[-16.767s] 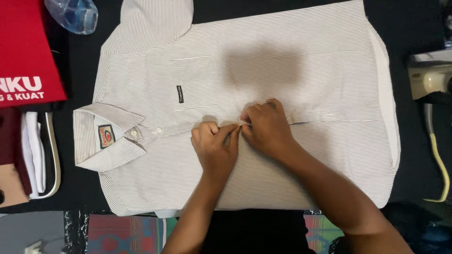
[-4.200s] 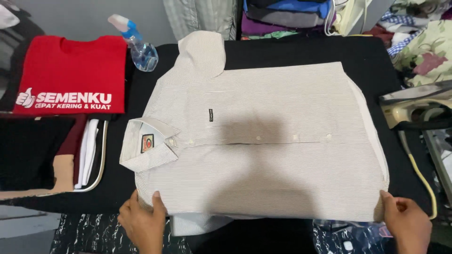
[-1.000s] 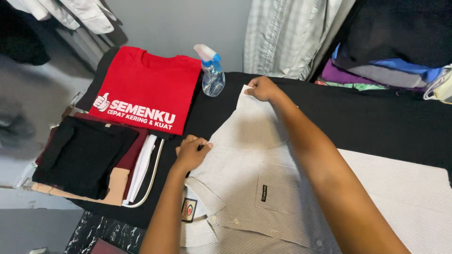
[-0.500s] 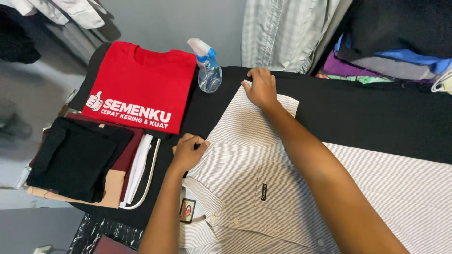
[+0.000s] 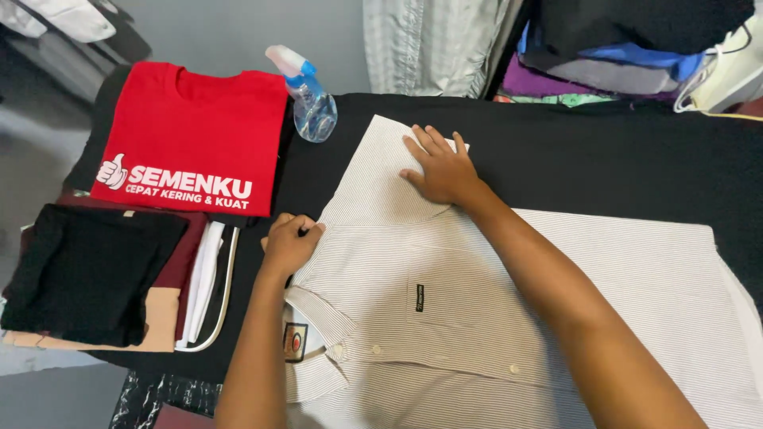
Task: The person buttons a striped shirt laid out on a table, then uses an iron to press the shirt's body and collar. The person moves the shirt to adjust its position and continues ironing different sections.
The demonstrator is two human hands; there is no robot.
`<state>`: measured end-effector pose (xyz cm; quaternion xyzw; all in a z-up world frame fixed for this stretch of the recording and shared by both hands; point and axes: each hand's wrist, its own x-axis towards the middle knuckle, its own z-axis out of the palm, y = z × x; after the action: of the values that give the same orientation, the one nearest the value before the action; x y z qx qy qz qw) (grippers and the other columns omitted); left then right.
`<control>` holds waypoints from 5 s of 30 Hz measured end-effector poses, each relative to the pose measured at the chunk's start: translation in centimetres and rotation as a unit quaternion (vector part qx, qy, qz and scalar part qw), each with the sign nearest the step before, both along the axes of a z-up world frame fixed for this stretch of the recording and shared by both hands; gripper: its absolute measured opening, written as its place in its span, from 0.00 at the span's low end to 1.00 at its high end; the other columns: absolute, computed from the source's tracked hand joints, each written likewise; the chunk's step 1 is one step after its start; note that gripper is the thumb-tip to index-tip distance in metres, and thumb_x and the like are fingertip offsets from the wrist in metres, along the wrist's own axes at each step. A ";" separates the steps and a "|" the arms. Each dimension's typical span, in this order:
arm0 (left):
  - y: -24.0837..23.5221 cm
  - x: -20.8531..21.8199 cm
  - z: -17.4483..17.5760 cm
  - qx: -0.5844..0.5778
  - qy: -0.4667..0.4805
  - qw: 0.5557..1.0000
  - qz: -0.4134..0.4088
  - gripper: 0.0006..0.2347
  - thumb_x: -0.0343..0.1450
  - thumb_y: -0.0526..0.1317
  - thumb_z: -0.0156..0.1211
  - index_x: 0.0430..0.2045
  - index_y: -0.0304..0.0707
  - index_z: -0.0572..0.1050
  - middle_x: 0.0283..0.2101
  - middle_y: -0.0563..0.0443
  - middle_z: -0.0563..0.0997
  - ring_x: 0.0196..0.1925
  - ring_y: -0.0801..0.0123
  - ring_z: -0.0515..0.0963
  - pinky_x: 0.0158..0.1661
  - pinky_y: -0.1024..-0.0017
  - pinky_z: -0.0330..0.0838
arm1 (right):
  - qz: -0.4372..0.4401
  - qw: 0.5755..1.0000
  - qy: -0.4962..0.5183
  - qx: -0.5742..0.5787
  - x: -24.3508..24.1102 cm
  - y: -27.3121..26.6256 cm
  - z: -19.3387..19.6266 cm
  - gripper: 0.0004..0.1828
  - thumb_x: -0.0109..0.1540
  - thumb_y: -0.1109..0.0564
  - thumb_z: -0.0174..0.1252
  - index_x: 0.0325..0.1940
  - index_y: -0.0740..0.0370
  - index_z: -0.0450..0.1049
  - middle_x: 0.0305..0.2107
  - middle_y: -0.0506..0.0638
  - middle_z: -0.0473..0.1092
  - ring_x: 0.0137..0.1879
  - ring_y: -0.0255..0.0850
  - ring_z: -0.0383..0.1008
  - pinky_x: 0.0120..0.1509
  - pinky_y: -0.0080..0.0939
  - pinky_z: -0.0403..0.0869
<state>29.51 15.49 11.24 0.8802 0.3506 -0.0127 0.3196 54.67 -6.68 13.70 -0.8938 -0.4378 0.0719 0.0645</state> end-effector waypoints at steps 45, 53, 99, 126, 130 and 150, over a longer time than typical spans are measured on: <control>-27.6 5.5 4.0 0.123 -0.037 0.941 -0.314 0.34 0.76 0.62 0.38 0.73 0.37 0.54 0.78 0.40 0.49 0.81 0.56 0.43 0.75 0.53 0.32 | -0.397 0.617 -0.187 0.653 0.7 -53.9 0.0 0.22 0.77 0.53 0.60 0.29 0.60 0.69 0.12 0.50 0.64 0.16 0.40 0.68 0.22 0.36 0.64; -27.6 5.7 3.9 0.123 -0.034 0.941 -0.313 0.34 0.76 0.63 0.38 0.72 0.38 0.55 0.78 0.40 0.49 0.81 0.57 0.44 0.75 0.53 0.33 | -0.379 0.877 -0.217 0.202 -8.1 -45.2 8.3 0.26 0.59 0.34 0.75 0.34 0.59 0.79 0.19 0.56 0.73 0.30 0.54 0.77 0.31 0.45 0.71; -27.3 15.4 3.9 0.118 -0.015 0.928 -0.352 0.34 0.75 0.65 0.35 0.74 0.48 0.52 0.80 0.48 0.45 0.81 0.62 0.40 0.74 0.53 0.28 | -0.388 0.916 -0.077 -0.067 -4.6 -39.2 8.2 0.30 0.58 0.24 0.54 0.42 0.49 0.79 0.29 0.53 0.79 0.42 0.59 0.82 0.45 0.54 0.77; -35.8 15.6 2.5 0.146 -0.048 0.863 -0.480 0.39 0.72 0.69 0.36 0.72 0.38 0.55 0.77 0.44 0.53 0.80 0.59 0.47 0.74 0.49 0.39 | -0.342 0.932 -0.106 -0.055 -4.2 -37.2 8.2 0.32 0.59 0.24 0.54 0.42 0.53 0.79 0.27 0.54 0.79 0.38 0.57 0.83 0.42 0.54 0.78; -35.6 15.5 2.2 0.169 -0.048 0.869 -0.462 0.40 0.72 0.70 0.34 0.74 0.42 0.51 0.78 0.47 0.50 0.81 0.62 0.44 0.74 0.49 0.34 | -0.392 0.908 -0.139 -0.053 -1.7 -38.4 6.8 0.33 0.61 0.24 0.55 0.38 0.56 0.79 0.26 0.56 0.78 0.37 0.60 0.82 0.40 0.55 0.77; -34.0 15.3 3.7 0.143 -0.025 0.895 -0.421 0.35 0.74 0.68 0.34 0.74 0.52 0.52 0.79 0.46 0.47 0.81 0.58 0.42 0.74 0.49 0.31 | -0.321 0.942 -0.060 -0.074 -5.2 -36.8 10.1 0.33 0.56 0.24 0.54 0.46 0.51 0.80 0.34 0.57 0.81 0.45 0.61 0.82 0.49 0.58 0.78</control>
<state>44.84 -18.52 14.90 0.9817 -0.0630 -0.0742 0.1638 49.50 -43.48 23.80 -0.9919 -0.1243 0.0260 -0.0090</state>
